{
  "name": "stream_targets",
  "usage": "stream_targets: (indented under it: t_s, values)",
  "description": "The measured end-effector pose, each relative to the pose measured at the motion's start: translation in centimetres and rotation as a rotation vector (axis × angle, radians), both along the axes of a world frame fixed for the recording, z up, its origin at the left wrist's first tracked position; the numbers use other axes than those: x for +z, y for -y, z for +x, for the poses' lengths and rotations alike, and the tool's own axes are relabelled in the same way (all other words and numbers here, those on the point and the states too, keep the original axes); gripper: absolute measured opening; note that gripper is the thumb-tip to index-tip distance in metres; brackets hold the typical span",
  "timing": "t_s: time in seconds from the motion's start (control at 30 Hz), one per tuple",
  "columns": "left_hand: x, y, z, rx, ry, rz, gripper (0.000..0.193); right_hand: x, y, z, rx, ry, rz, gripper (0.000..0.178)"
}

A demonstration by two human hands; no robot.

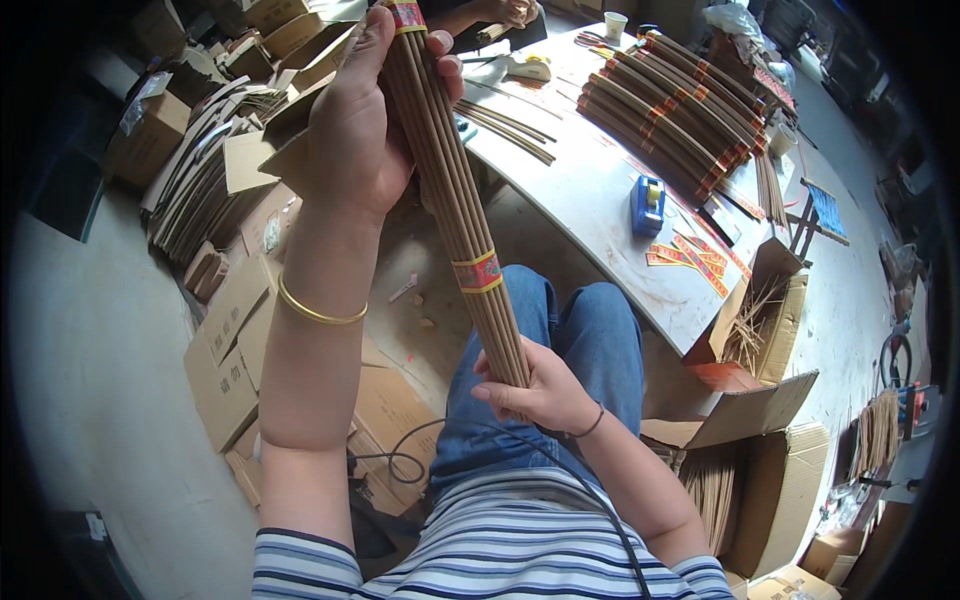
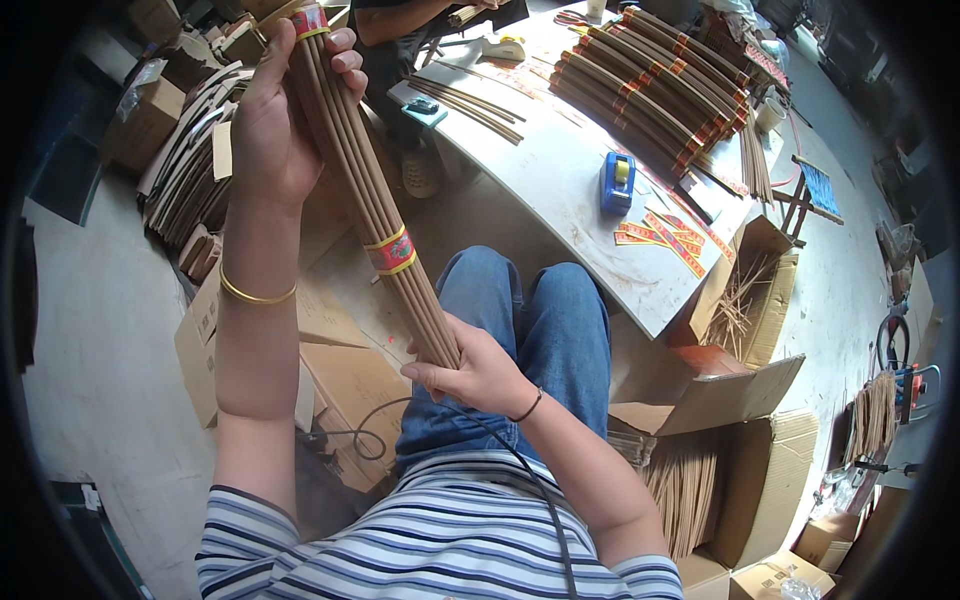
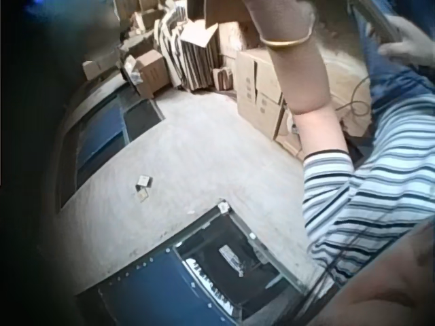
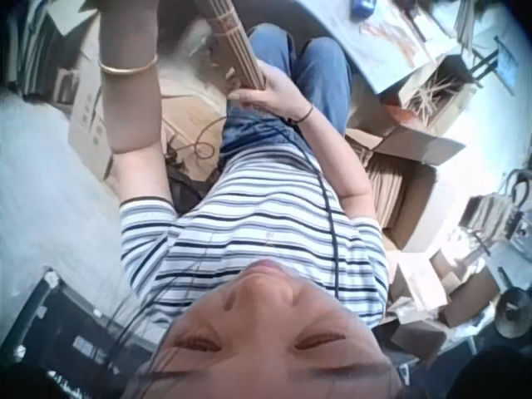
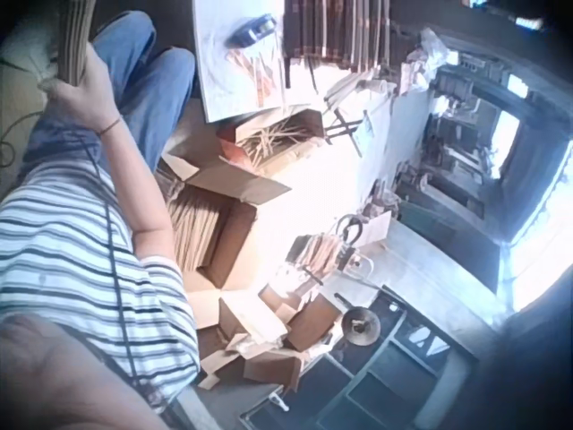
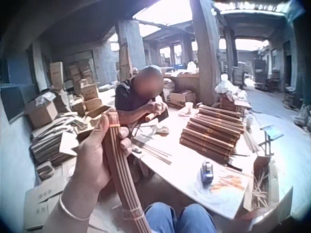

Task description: The person gathers incense sticks from a cardboard box, aligns them into a bundle, and wraps a red and yellow paper band around the middle to secure them. The person repeats this process for multiple bundles.

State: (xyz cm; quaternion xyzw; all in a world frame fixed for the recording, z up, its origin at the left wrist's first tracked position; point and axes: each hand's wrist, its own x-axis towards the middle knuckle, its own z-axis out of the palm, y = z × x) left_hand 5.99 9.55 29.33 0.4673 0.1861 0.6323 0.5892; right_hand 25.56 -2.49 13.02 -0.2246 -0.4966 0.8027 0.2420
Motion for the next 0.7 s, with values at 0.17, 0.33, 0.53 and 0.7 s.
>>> stream_targets:
  t_s: [0.17,0.33,0.53,0.7]
  values:
    - [-4.8,1.0,1.0,-0.403,0.41,-0.187,0.047,1.4,0.6,1.6,0.17,-0.17,-0.278,0.028]
    - [-5.1,1.7,3.0,0.009,0.223,-0.254,0.015,3.0,2.4,2.8,-0.092,0.095,-0.063,0.031]
    - [-6.2,0.9,3.1,-0.431,0.541,-0.187,0.012,1.6,3.5,4.0,0.182,-0.399,-0.518,0.024]
    - [-6.5,0.6,1.6,-0.241,0.303,-0.13,0.018,2.7,3.7,3.7,-0.053,0.03,-0.245,0.029]
